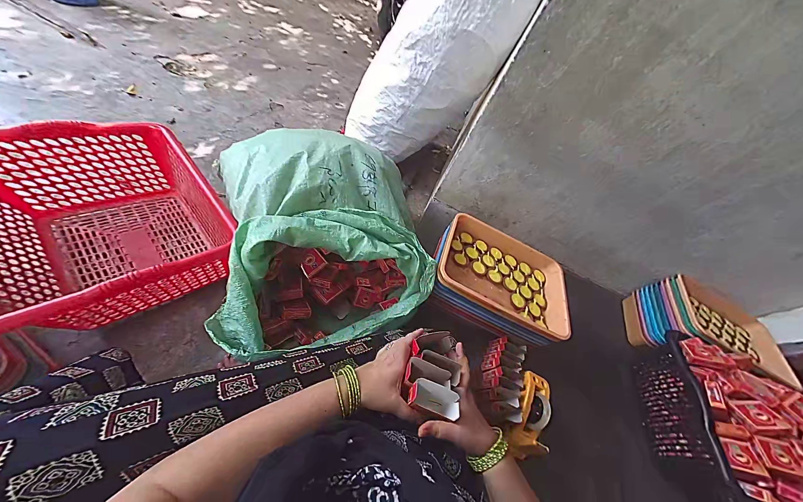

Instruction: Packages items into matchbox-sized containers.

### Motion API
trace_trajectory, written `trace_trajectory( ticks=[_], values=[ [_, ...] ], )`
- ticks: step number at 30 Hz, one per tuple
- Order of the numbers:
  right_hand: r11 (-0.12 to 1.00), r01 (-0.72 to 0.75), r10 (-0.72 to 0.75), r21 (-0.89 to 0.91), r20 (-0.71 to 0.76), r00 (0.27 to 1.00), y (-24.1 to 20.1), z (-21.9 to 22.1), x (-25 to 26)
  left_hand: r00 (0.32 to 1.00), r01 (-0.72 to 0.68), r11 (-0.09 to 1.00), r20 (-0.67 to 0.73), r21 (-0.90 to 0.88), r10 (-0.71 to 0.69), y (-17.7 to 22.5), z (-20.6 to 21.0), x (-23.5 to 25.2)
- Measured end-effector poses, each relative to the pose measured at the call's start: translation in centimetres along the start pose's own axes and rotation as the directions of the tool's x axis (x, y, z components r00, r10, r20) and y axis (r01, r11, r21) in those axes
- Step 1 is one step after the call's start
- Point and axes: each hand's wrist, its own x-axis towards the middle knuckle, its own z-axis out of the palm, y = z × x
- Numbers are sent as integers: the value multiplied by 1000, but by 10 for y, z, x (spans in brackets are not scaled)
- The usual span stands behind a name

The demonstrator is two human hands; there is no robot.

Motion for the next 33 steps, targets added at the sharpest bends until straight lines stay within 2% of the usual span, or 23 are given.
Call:
trace_trajectory(
  ticks=[2,4,7,9,12,14,17,20,23,26,27,29,30,31,33],
  values=[
    [1000,0,0,-4,3,1000,12,1,-4,998,21,998,52,63,-25,0,3,2],
    [999,40,-40,14,29,999,16,1,0,999,23,999,34,46,-25,-2,8,3],
    [993,97,-105,73,122,987,15,-2,13,999,-18,992,-36,-128,14,-17,13,5],
    [988,115,-128,100,130,983,17,-8,23,998,-58,967,-51,-248,47,-18,11,9],
    [987,75,-91,141,112,990,24,-11,28,998,-57,954,-14,-295,56,-13,10,11],
    [996,57,-66,69,135,989,25,-8,29,999,-44,961,-5,-273,45,-13,9,10],
    [996,68,-57,-54,184,981,26,-11,27,1000,16,994,0,-112,-17,-11,5,6],
    [960,115,-76,-256,156,985,29,-10,19,1000,-17,999,-20,30,17,-14,7,1],
    [899,173,-106,-401,184,977,26,-10,14,999,-49,998,-5,44,50,-18,8,1],
    [906,75,75,-416,334,940,7,-36,23,992,-109,993,-71,-44,106,-22,13,3],
    [924,20,116,-381,331,936,6,-54,33,989,-121,991,-91,-51,116,-23,13,4],
    [929,-69,136,-363,164,977,15,-100,56,981,-146,988,-132,-43,139,-23,12,5],
    [906,-145,155,-399,-5,988,21,-127,69,981,-127,991,-149,-31,121,-24,12,6],
    [839,-271,191,-471,-212,958,28,-153,81,983,-103,994,-154,-19,99,-25,13,6],
    [585,-582,263,-564,-547,795,46,-202,106,986,-67,998,-150,0,66,-27,13,6]
  ],
)
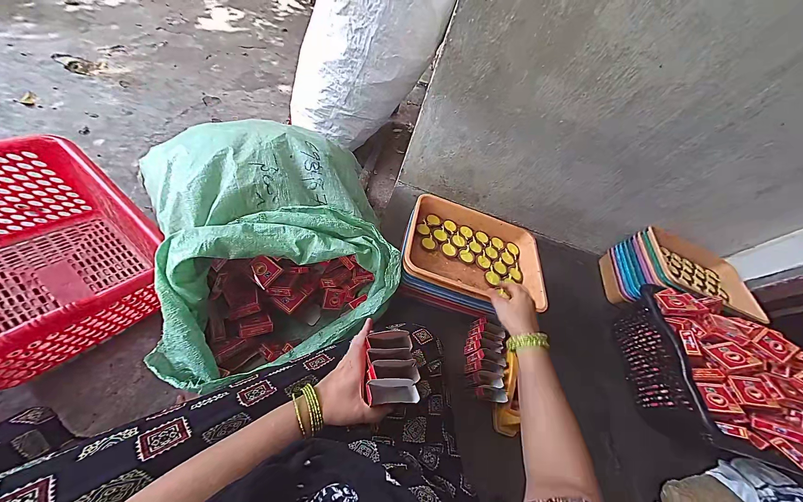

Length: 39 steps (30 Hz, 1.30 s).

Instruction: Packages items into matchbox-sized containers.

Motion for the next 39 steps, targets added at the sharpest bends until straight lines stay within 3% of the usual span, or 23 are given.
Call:
trace_trajectory(
  ticks=[2,5,9,13,17,20,21,23,25,28,31,33,35,36,37,39],
  values=[
    [931,-258,263,-259,-14,965,19,-4,41,1000,1,1000,13,3,-1,-1,-1,2],
    [801,-390,467,-453,66,882,36,5,76,999,-49,999,17,-3,49,-4,-2,4],
    [761,-438,531,-478,73,844,36,16,92,998,-50,999,24,14,50,-5,-3,2],
    [782,-424,503,-456,61,862,34,19,93,998,-44,999,39,26,43,-5,-4,1],
    [924,-317,312,-211,-59,948,25,18,74,998,-41,999,56,22,39,-1,-6,4],
    [988,55,-23,143,-218,976,-11,22,31,998,-29,999,61,16,28,-1,-7,5],
    [938,215,-151,271,-239,959,-27,25,11,998,-24,1000,63,12,23,-1,-7,5],
    [722,459,-386,518,-249,888,-63,28,-31,998,-25,1000,59,11,24,-3,-7,4],
    [524,553,-556,648,-232,798,-97,29,-68,997,-51,999,52,2,51,-7,-5,5],
    [428,638,-717,641,-188,671,-124,39,-98,996,-81,997,37,9,81,-9,-3,4],
    [481,684,-781,548,-86,618,-131,46,-103,994,-108,994,31,9,108,-10,-4,3],
    [510,678,-762,530,-88,642,-129,43,-98,991,-129,991,23,25,129,-11,-4,2],
    [604,654,-679,455,-136,722,-118,31,-83,992,-119,992,36,31,118,-9,-4,4],
    [705,614,-600,355,-162,783,-108,23,-71,994,-104,994,46,36,102,-7,-5,4],
    [827,518,-487,217,-184,854,-96,15,-55,995,-79,996,56,36,77,-6,-5,4],
    [985,162,-168,-52,-161,973,-67,2,-16,998,-22,999,66,25,21,-4,-6,3]
  ],
)
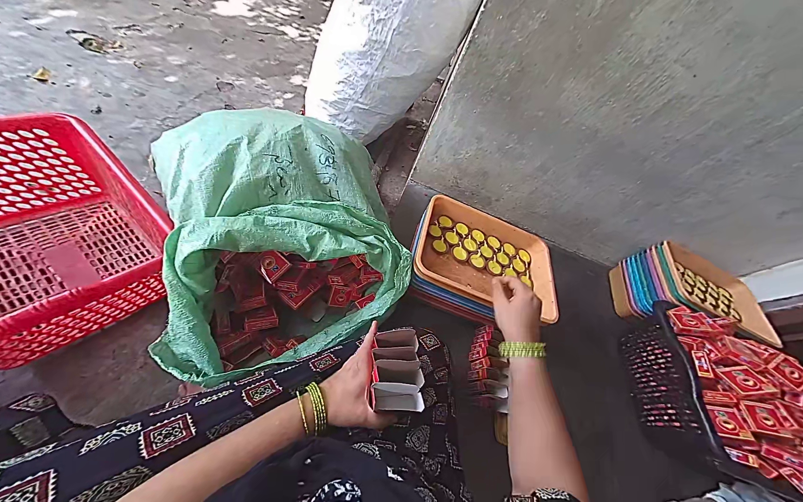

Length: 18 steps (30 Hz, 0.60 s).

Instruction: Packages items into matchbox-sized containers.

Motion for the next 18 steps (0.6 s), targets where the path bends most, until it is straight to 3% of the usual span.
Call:
trace_trajectory(
  ticks=[2,3,5,7,10,16,18],
  values=[
    [915,-305,339,-262,93,936,39,1,38,1000,6,1000,-4,-5,-6,-1,0,0],
    [841,-389,465,-376,133,875,58,4,54,1000,-1,1000,-3,-4,1,-2,1,1],
    [748,-424,583,-510,200,787,96,13,74,1000,-10,1000,-7,-5,10,-2,1,1],
    [733,-390,607,-558,277,745,128,22,84,1000,8,1000,-10,-4,-8,-2,1,1],
    [738,-355,610,-574,342,715,140,27,89,1000,17,1000,-2,-9,-17,-1,1,1],
    [666,-332,610,-668,232,758,130,24,89,1000,-17,1000,-11,-20,17,-2,1,2],
    [707,-324,553,-628,205,808,122,19,80,1000,-16,1000,-9,-10,16,-1,0,2]
  ],
)
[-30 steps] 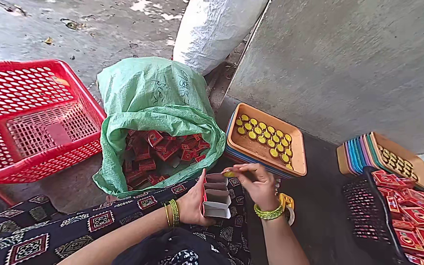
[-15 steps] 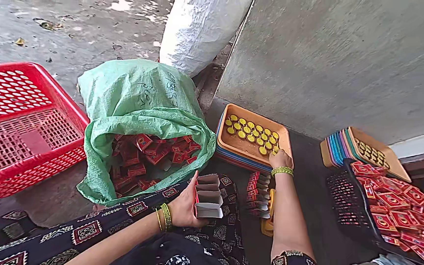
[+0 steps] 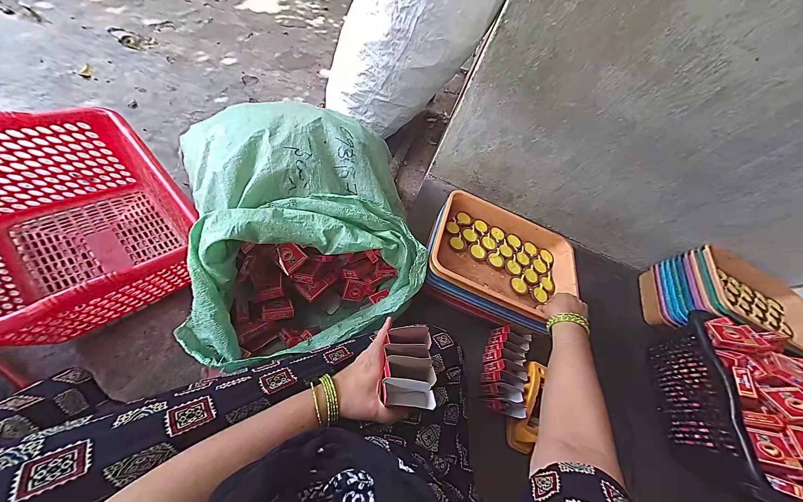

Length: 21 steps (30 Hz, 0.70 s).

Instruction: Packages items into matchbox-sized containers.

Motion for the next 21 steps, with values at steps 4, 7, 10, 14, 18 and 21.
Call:
trace_trajectory(
  ticks=[4,7,10,14,18,21],
  values=[
    [843,344,-202,414,-350,915,-5,-13,-54,1000,23,1000,16,2,-23,2,-1,1],
    [340,673,-418,657,-536,734,-21,-17,-125,999,38,999,5,1,-38,1,1,0],
    [-16,795,-581,607,-652,487,-39,-31,-208,998,63,998,9,2,-63,6,0,0],
    [-166,902,-618,398,-755,219,-61,-28,-267,998,56,998,-3,18,-56,7,0,-1],
    [-104,982,-688,155,-725,42,-71,-26,-277,999,31,999,-21,36,-30,6,1,-2],
    [-79,992,-769,100,-639,3,-73,-26,-278,998,66,997,-12,47,-65,9,0,-3]
  ],
)
